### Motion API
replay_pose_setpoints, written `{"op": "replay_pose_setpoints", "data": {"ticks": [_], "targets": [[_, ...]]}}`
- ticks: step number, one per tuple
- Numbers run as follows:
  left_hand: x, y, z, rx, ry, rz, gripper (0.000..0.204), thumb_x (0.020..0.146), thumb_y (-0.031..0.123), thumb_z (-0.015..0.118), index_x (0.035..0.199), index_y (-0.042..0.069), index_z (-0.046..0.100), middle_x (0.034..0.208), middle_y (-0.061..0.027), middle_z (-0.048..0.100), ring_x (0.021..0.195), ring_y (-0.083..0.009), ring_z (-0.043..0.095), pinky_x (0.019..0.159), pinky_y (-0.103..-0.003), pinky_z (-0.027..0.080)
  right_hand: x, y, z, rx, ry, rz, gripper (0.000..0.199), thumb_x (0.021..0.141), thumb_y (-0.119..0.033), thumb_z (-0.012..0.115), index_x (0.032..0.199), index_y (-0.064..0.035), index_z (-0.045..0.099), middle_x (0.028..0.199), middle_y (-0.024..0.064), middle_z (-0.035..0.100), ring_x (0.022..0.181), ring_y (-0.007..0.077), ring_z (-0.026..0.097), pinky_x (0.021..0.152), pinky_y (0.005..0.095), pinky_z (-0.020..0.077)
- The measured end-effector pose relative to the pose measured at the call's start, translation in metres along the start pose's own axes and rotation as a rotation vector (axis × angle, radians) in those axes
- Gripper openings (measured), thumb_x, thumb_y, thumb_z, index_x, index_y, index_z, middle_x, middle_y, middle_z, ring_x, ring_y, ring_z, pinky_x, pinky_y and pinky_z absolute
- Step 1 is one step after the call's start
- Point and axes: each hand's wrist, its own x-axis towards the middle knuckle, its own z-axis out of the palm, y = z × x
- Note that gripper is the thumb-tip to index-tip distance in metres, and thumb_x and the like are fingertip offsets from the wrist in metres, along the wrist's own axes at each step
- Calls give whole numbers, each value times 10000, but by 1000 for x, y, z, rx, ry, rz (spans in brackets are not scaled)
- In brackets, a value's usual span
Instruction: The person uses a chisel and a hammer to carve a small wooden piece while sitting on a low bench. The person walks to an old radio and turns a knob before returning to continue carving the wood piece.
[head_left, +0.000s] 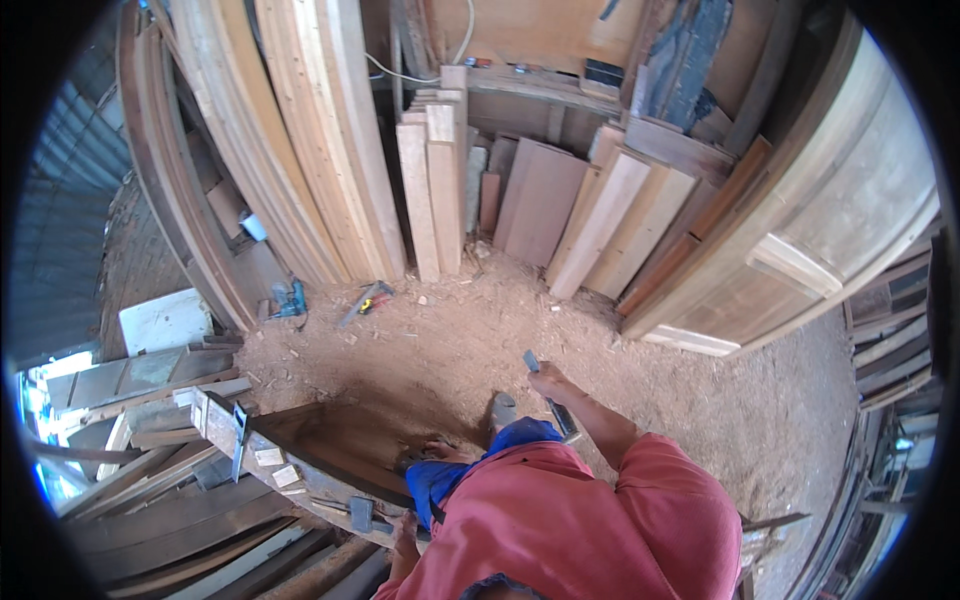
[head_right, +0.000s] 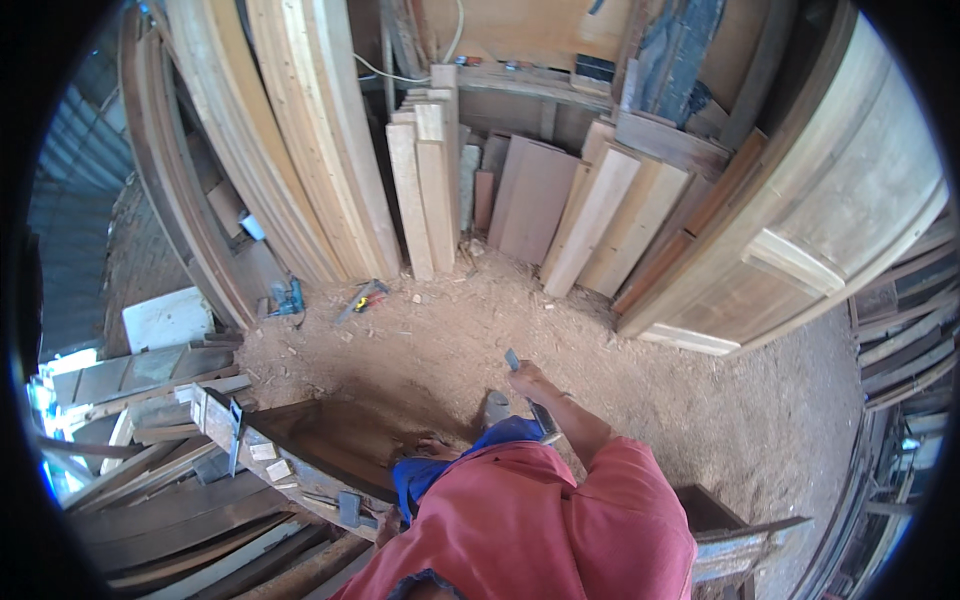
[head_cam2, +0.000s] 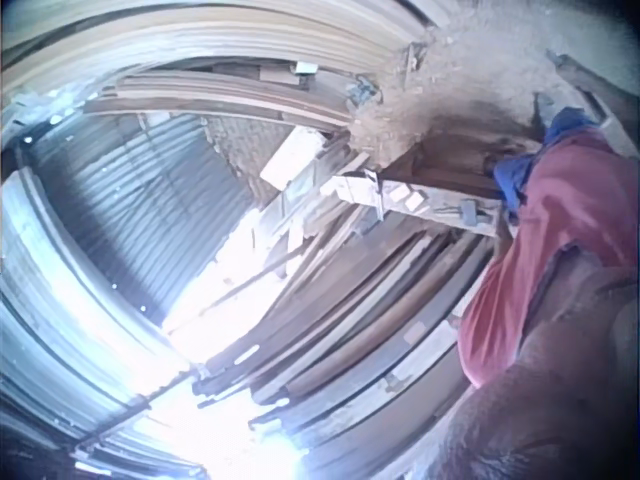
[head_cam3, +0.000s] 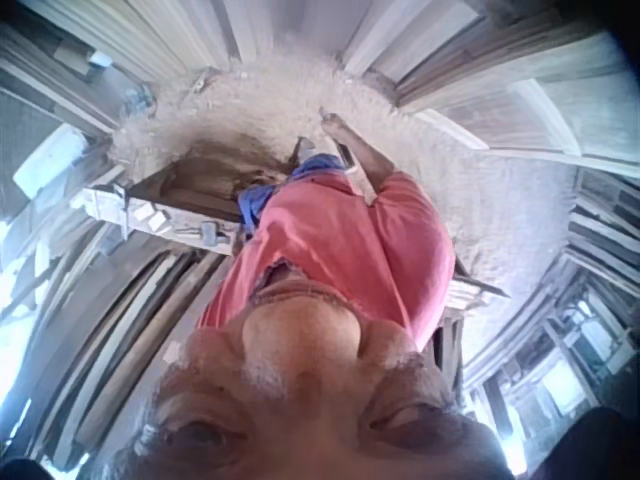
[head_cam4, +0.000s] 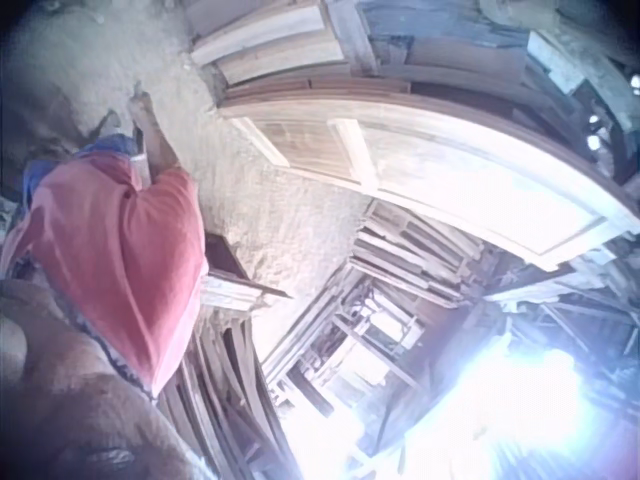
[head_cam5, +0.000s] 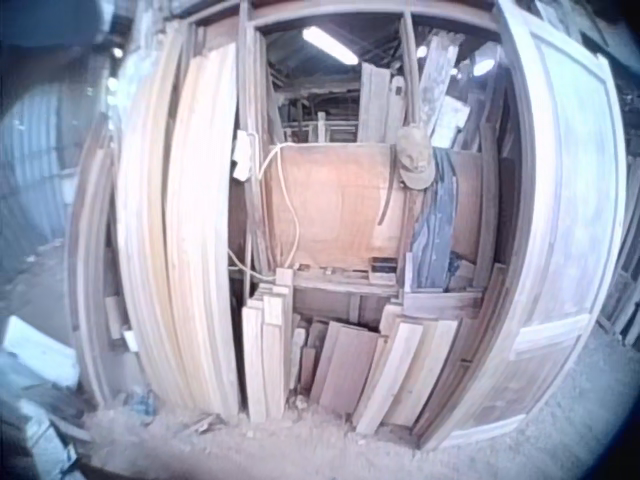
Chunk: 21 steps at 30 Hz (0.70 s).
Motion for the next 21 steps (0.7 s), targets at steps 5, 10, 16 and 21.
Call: {"op": "replay_pose_setpoints", "data": {"ticks": [5,10,16,21], "targets": [[-11,21,-2,-120,15,-113,566,947,483,415,1233,18,562,1209,-195,591,1177,-340,538,915,-454,425,44,33,9,-176,-48,-49,251,826,-197,498,831,30,604,684,185,616,567,279,624,507,433,481],[-14,35,-9,-166,20,-140,549,932,469,452,1243,27,549,1273,-177,555,1218,-312,504,970,-422,389,78,95,6,-489,-119,-138,258,805,-160,535,874,70,630,710,226,632,621,319,657,570,411,519],[-16,29,-12,-225,29,-190,538,915,452,496,1255,37,535,1351,-156,511,1267,-278,462,1036,-382,346,29,52,3,-135,16,264,232,833,-131,494,881,59,620,735,221,647,602,302,654,494,425,495],[-6,77,-32,-276,-29,-365,771,889,572,527,1312,-71,497,1357,-240,506,1266,-307,488,1029,-382,381,38,89,-4,-400,-55,2,234,822,-108,481,865,69,628,691,217,645,635,292,672,522,431,516]]}}
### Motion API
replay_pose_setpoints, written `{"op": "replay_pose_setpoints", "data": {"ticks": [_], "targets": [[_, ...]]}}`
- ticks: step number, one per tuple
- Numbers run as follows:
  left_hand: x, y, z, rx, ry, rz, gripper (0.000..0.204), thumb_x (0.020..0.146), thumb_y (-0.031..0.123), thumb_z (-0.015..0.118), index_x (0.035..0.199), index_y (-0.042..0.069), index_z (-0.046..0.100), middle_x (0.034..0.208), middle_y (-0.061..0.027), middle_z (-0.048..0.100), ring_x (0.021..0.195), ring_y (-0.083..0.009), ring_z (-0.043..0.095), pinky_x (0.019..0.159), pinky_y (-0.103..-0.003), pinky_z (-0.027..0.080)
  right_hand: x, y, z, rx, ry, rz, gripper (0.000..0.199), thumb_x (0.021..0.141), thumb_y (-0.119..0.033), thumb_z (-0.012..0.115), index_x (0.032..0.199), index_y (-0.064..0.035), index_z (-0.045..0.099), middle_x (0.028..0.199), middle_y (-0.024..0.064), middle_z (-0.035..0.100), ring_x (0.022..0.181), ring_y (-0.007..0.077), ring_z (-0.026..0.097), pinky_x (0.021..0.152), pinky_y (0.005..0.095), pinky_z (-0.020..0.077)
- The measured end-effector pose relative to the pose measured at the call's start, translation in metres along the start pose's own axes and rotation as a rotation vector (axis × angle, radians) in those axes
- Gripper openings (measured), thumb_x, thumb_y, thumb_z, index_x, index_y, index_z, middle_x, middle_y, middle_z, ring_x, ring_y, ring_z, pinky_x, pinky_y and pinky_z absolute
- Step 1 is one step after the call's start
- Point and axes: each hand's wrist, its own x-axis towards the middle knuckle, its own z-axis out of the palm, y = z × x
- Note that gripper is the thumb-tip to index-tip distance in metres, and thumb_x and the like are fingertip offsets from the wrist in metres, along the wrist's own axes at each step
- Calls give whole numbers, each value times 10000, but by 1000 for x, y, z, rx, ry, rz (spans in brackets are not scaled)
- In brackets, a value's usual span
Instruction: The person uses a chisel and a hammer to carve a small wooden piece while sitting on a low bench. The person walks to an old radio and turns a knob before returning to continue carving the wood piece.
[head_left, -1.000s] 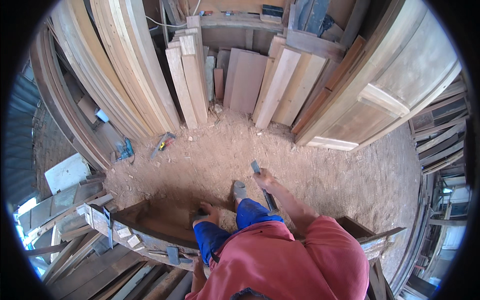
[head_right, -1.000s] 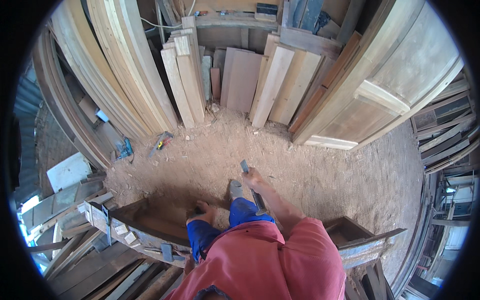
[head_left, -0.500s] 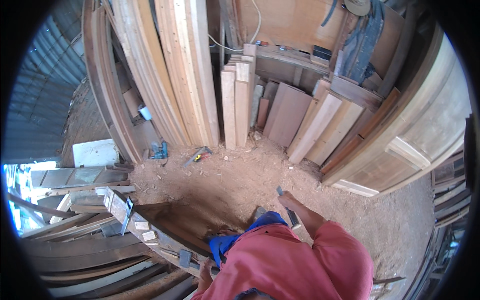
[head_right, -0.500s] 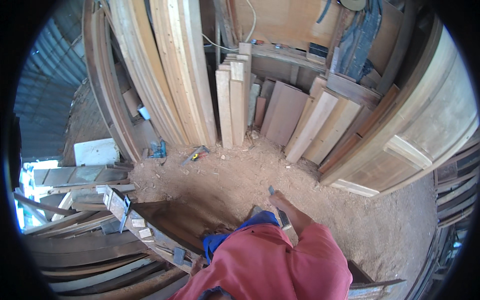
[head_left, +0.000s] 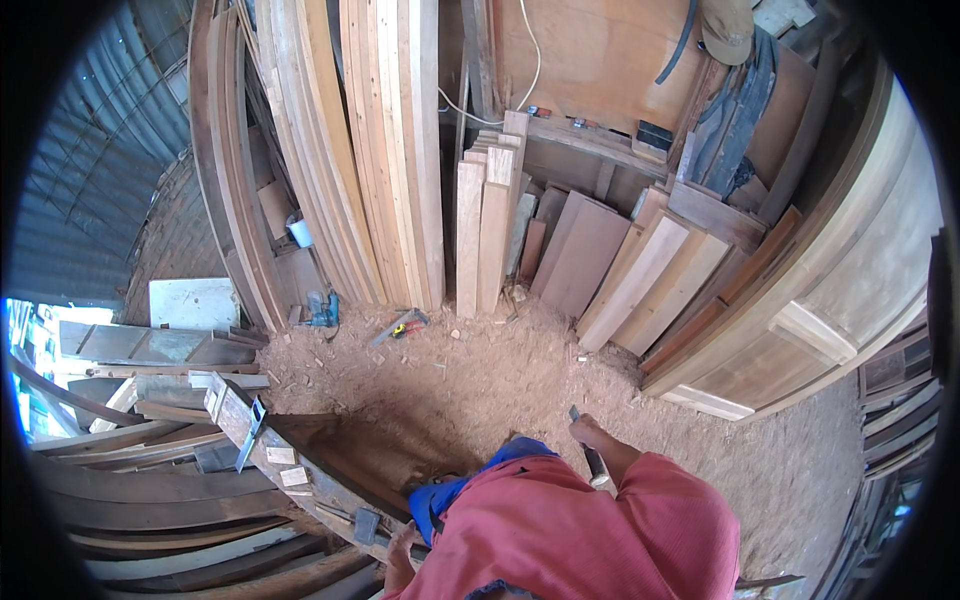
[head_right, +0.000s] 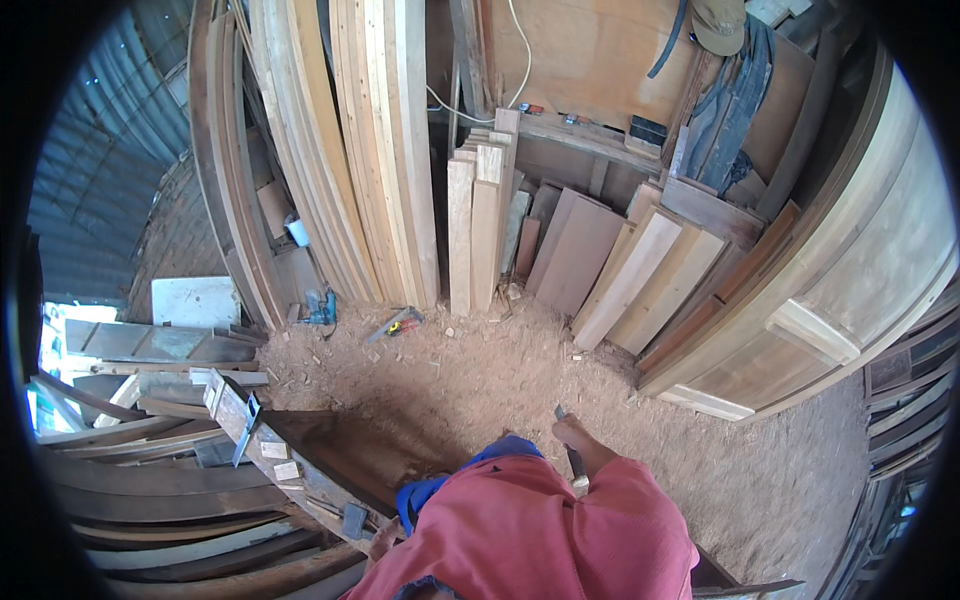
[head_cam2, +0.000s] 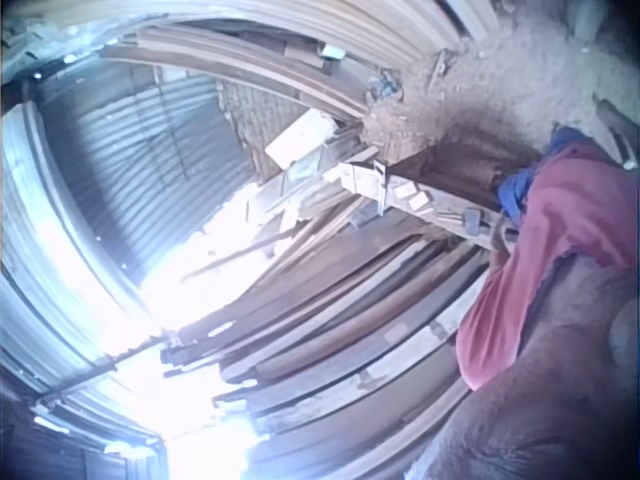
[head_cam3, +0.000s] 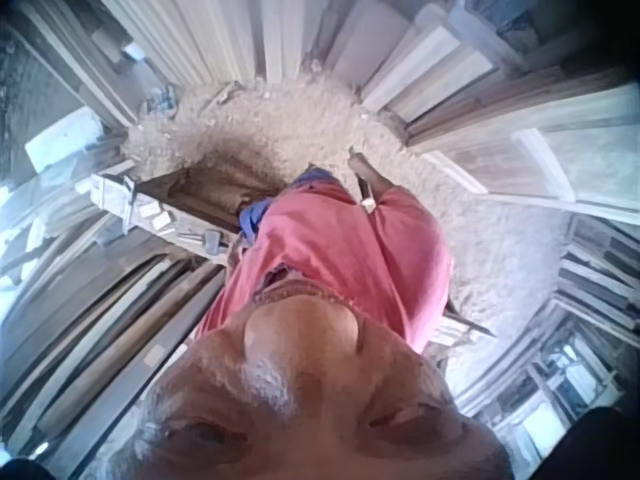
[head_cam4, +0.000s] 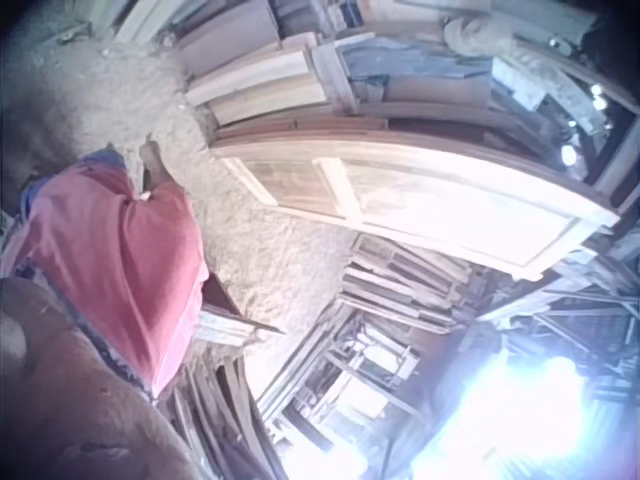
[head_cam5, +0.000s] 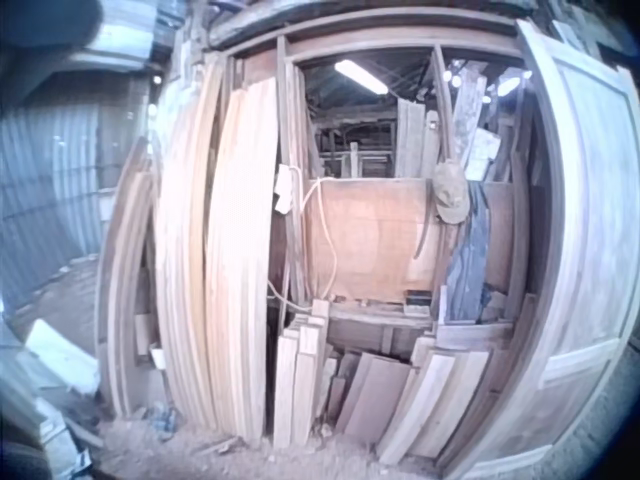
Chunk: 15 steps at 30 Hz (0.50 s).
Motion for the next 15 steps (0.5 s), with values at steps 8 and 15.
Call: {"op": "replay_pose_setpoints", "data": {"ticks": [8,15], "targets": [[17,-34,-5,-102,-67,-10,674,907,552,512,1284,-7,547,1302,-218,547,1195,-303,524,997,-398,402,-19,-69,2,229,-84,137,287,822,-107,513,1058,45,575,773,181,657,631,265,662,506,406,513],[74,49,-1,283,-221,220,503,917,478,499,1144,35,571,1115,-186,569,1013,-302,555,854,-435,426,-26,-13,12,291,76,67,337,836,-219,504,985,55,631,804,223,660,666,291,665,564,407,517]]}}
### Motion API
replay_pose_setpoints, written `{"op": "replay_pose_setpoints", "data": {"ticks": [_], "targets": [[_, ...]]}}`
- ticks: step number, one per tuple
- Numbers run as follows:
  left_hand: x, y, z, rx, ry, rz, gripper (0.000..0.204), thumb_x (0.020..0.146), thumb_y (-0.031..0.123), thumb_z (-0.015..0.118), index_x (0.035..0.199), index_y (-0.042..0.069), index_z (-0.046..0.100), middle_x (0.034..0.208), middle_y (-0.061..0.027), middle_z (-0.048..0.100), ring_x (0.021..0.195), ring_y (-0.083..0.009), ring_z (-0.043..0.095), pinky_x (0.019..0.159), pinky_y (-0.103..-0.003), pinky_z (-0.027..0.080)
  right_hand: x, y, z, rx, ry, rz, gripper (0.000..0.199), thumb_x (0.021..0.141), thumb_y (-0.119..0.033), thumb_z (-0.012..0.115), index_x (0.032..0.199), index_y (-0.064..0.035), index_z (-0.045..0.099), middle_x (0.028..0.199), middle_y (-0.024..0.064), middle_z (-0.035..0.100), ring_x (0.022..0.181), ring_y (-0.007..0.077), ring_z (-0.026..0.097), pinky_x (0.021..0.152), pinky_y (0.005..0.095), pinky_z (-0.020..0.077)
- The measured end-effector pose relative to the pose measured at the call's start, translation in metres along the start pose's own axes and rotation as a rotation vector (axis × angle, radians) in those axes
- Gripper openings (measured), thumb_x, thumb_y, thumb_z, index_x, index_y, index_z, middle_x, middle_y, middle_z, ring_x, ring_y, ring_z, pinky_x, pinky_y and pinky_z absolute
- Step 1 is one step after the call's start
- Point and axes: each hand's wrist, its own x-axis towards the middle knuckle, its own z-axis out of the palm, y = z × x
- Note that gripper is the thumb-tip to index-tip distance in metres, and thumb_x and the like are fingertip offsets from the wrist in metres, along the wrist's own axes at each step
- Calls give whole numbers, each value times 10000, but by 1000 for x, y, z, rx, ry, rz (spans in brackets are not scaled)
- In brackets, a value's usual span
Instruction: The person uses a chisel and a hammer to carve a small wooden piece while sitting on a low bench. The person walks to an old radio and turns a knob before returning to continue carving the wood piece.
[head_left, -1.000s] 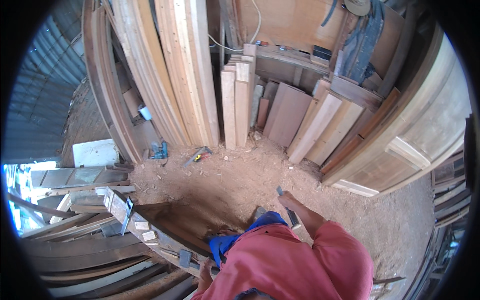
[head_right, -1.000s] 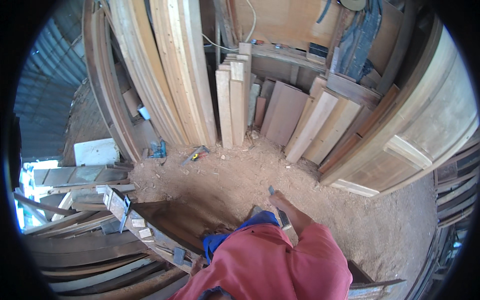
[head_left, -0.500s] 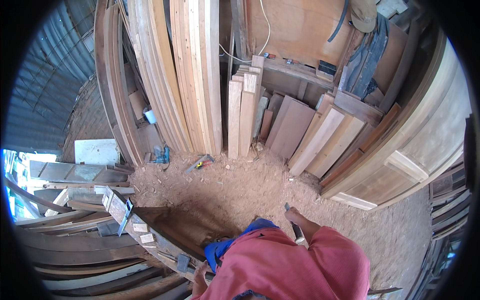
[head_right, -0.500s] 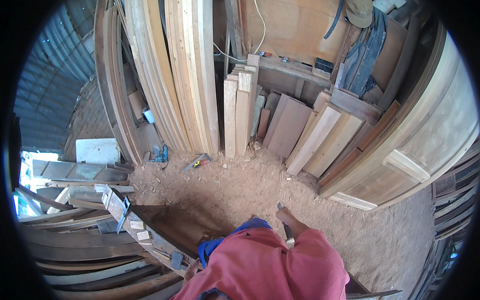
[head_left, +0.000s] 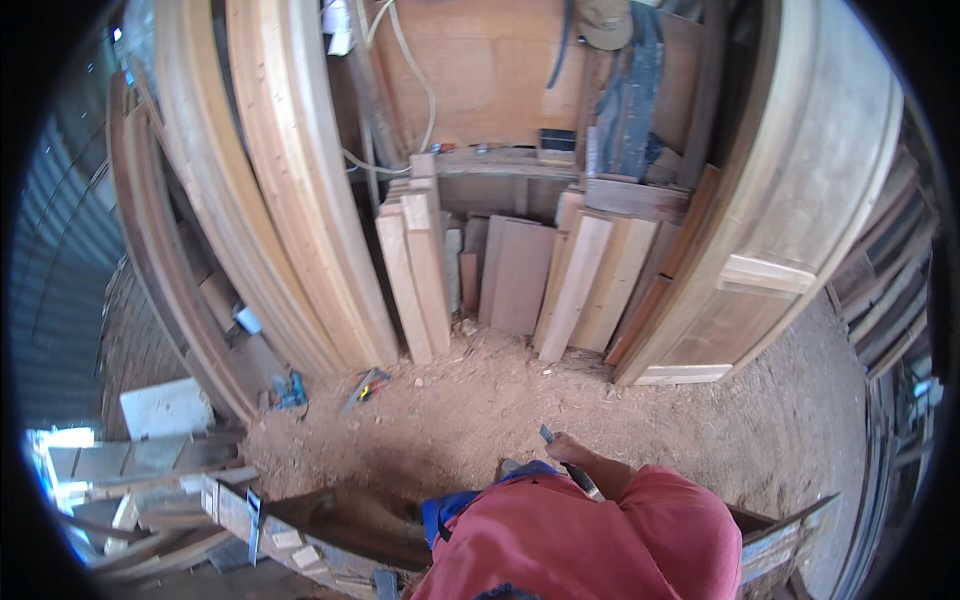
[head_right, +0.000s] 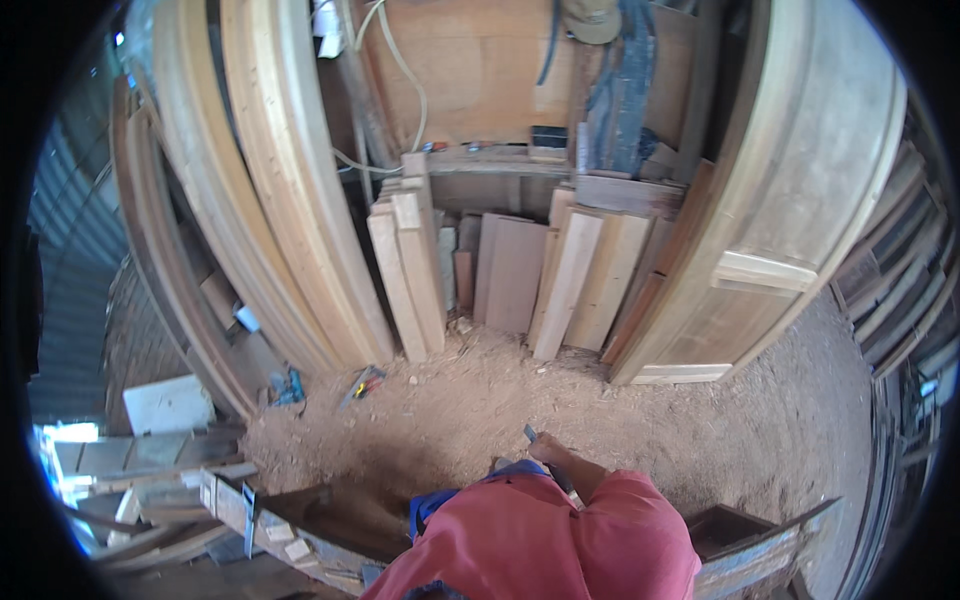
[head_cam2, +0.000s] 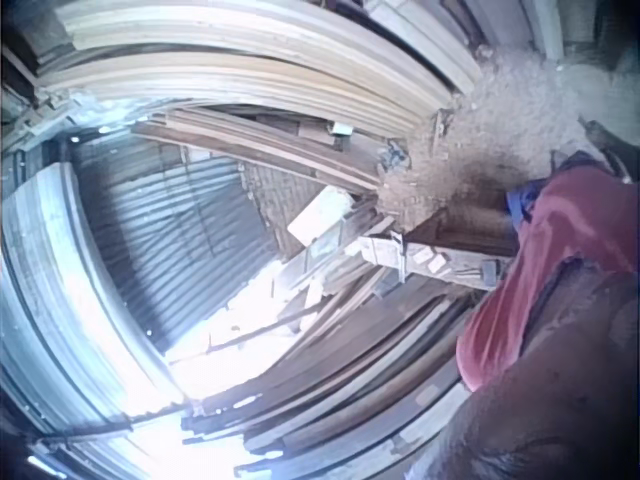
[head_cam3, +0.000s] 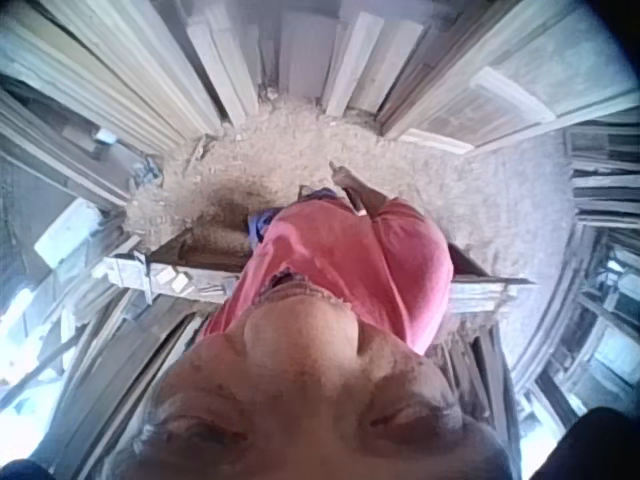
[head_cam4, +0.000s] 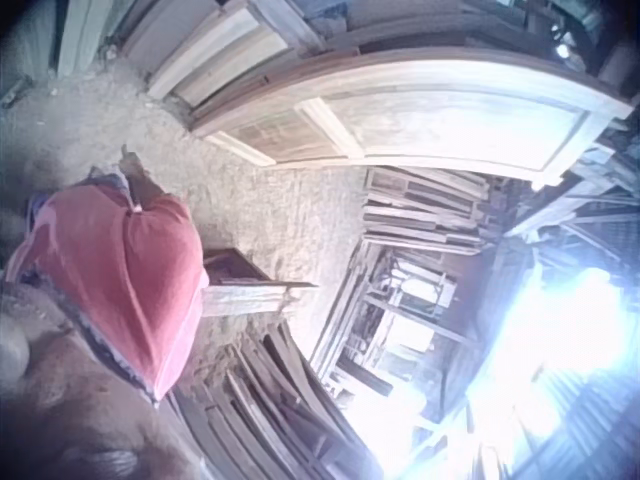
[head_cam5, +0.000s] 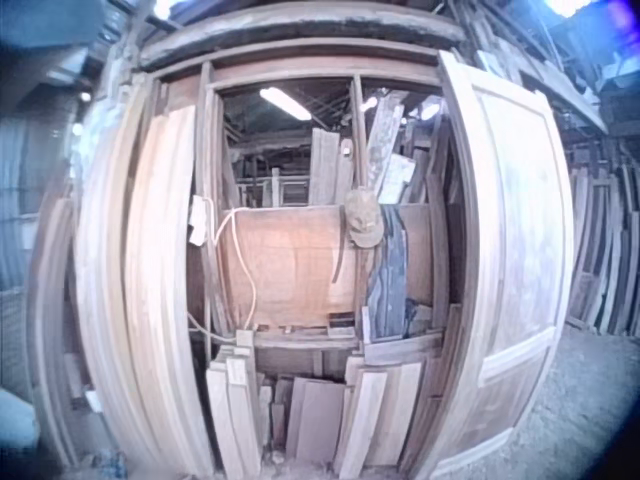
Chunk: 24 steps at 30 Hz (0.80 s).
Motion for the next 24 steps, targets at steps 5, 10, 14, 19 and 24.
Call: {"op": "replay_pose_setpoints", "data": {"ticks": [5,10,14,19,24], "targets": [[42,86,-32,194,-57,154,407,919,430,495,1047,51,572,999,-163,565,906,-289,559,757,-437,433,-34,31,-15,66,115,319,349,823,-201,487,971,68,653,845,216,678,706,285,683,581,387,541],[89,203,-29,471,-256,355,326,920,381,491,951,67,572,884,-141,560,799,-276,562,661,-440,439,-38,140,23,-82,499,200,157,739,-71,554,776,36,662,690,144,657,648,262,664,538,385,524],[132,282,-39,627,-351,455,280,921,342,488,874,79,572,792,-123,556,714,-265,565,584,-442,445,-73,172,48,-610,656,-146,99,675,-102,612,594,-46,598,592,112,606,563,247,620,534,386,513],[216,393,-67,-94,-686,139,261,922,293,484,777,95,573,677,-101,552,607,-252,569,487,-444,451,-138,146,114,198,703,386,154,714,-137,600,578,-77,559,577,122,583,574,303,616,522,428,496],[197,454,-38,457,-281,435,153,900,176,521,883,76,635,624,-49,542,513,-176,517,405,-348,394,-178,138,185,-321,731,91,141,739,-158,580,628,-75,606,621,155,609,624,321,648,546,436,509]]}}
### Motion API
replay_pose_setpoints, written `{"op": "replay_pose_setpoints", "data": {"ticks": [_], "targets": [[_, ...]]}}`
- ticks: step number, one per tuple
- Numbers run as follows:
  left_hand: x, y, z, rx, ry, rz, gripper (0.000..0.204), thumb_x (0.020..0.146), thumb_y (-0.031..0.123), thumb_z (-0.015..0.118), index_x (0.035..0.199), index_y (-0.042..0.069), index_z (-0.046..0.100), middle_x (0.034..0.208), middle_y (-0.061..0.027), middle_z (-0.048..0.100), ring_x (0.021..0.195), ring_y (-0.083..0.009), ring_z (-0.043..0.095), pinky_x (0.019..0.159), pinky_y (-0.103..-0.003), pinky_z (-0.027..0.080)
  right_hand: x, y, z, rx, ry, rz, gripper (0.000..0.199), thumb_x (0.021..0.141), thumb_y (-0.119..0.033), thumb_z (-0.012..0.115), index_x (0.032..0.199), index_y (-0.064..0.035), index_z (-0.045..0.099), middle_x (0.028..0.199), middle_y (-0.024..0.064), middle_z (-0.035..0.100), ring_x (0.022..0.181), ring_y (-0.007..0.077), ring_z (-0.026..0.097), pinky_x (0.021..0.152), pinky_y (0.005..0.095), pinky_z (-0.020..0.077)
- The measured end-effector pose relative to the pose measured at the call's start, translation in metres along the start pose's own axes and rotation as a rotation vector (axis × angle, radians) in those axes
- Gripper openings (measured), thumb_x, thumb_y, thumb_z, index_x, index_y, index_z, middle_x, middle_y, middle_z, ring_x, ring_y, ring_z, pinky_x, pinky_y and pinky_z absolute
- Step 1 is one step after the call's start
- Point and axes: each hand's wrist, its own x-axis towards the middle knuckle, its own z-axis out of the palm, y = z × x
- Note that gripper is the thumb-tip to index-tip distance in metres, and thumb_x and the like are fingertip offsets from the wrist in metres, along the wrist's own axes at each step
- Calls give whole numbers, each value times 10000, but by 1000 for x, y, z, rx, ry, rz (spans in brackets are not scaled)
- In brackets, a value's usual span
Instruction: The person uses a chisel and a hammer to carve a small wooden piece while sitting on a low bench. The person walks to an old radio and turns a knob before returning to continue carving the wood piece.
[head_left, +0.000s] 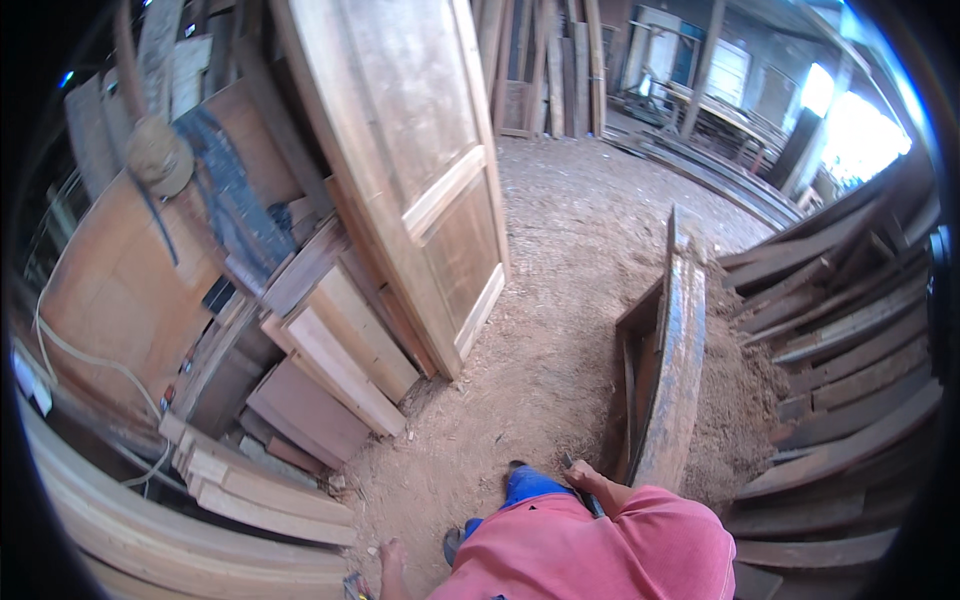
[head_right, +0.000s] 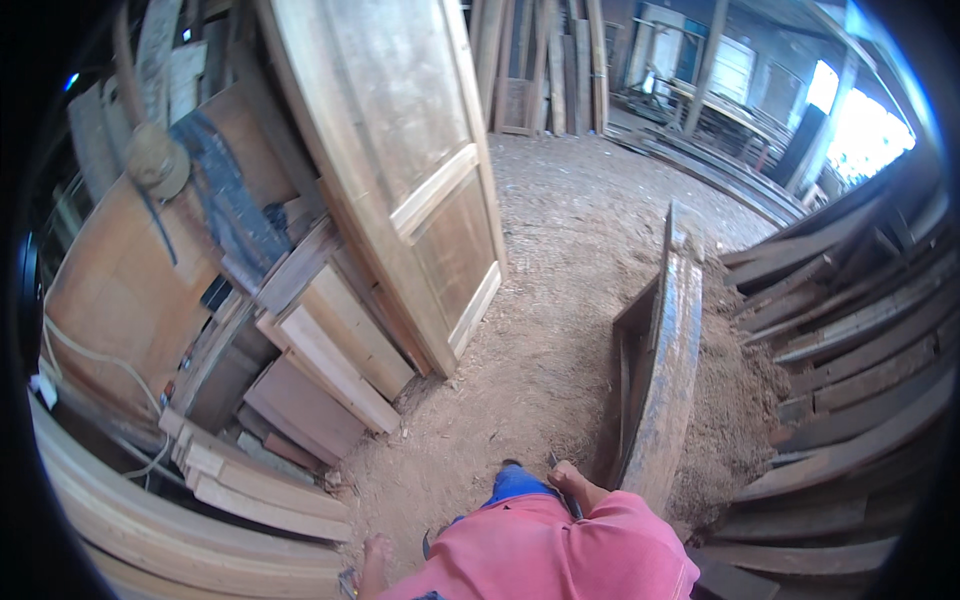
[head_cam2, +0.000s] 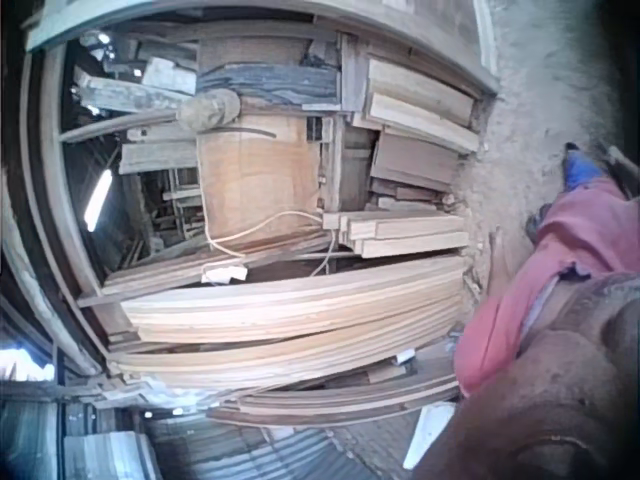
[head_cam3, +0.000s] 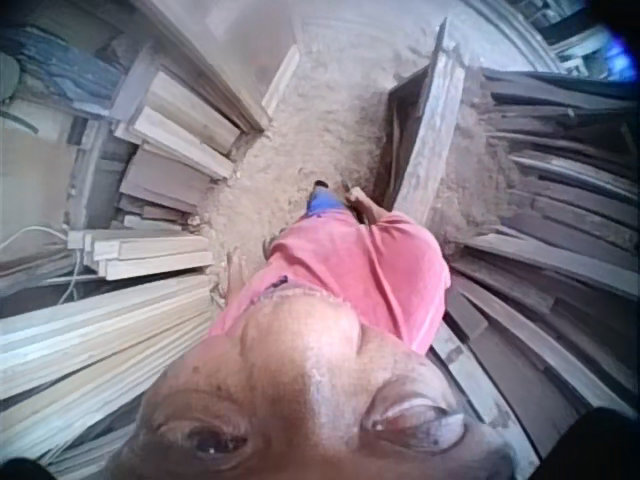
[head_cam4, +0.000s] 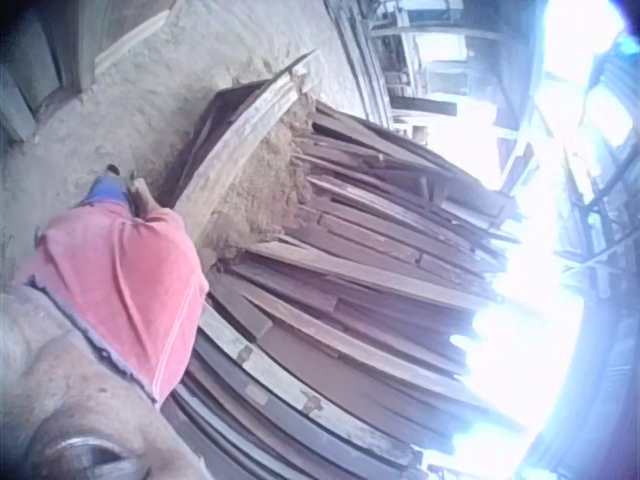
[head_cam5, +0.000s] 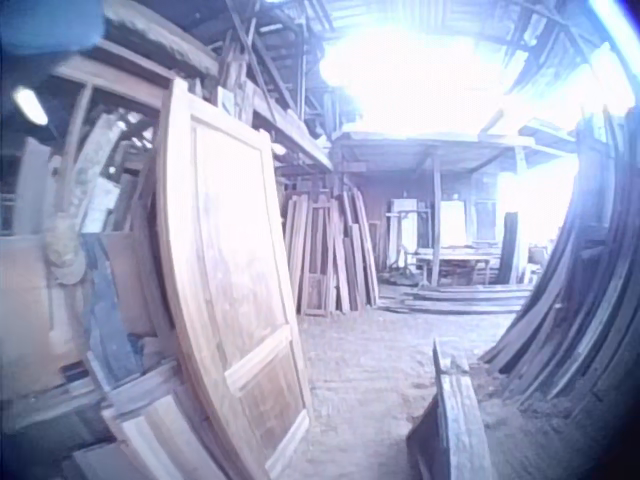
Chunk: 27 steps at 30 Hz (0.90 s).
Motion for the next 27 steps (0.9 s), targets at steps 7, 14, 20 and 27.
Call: {"op": "replay_pose_setpoints", "data": {"ticks": [7,14,20,27], "targets": [[-21,94,167,590,-395,168,156,902,157,563,973,41,638,683,-36,615,543,-139,548,483,-292,464,-15,40,46,78,-108,220,141,750,-197,569,708,-91,651,720,145,655,684,316,659,592,434,511],[13,210,362,652,-738,565,125,910,144,557,946,45,624,719,-49,629,569,-123,558,503,-278,470,-7,169,-21,563,-193,1015,302,791,-226,527,933,-24,702,922,252,665,914,393,659,742,450,533],[-76,448,449,249,-756,642,77,919,103,539,930,50,595,753,-37,623,592,-86,544,542,-221,456,39,238,-149,828,132,1242,336,741,-218,525,773,90,655,823,303,646,834,411,671,695,466,522],[-151,711,490,-52,-970,1054,259,909,102,539,1130,-2,626,841,-19,607,788,-77,555,749,-235,467,104,325,-161,935,237,1411,345,733,-228,510,791,86,639,752,242,661,724,342,674,626,438,504]]}}
